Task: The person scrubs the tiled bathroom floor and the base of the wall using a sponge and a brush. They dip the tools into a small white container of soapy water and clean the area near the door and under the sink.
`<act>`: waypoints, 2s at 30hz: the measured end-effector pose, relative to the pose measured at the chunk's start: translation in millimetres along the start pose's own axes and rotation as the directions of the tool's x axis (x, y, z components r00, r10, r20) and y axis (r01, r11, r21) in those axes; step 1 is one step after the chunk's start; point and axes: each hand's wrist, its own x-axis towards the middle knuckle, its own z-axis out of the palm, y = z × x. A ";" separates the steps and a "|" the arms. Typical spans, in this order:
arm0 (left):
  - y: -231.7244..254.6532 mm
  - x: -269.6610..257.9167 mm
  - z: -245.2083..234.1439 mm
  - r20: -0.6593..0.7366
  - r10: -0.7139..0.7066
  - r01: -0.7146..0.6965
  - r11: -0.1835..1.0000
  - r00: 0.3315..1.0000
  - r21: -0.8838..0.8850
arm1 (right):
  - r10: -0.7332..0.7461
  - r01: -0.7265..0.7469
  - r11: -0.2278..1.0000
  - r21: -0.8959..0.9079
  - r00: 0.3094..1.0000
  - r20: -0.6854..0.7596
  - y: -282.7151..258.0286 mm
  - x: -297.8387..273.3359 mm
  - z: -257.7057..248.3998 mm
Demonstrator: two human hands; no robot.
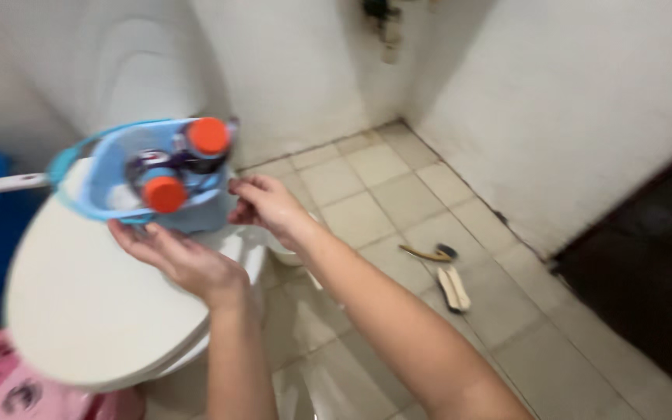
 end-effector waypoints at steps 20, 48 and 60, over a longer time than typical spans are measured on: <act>-253.0 -321.0 8.2 0.757 -0.549 -0.120 0.776 0.353 0.619 | -0.373 -0.543 0.220 -0.810 0.721 -0.584 130.6 -272.9 -400.5; -339.6 -275.4 -54.9 0.530 -0.807 -0.868 0.436 -0.259 0.240 | -0.315 -0.589 0.641 -0.492 0.382 -0.868 84.0 -245.4 -382.6; -282.0 -273.3 19.5 0.062 -0.997 -0.611 0.021 0.046 0.791 | -0.386 -0.032 0.221 -0.975 0.915 -0.117 147.7 -143.3 -376.6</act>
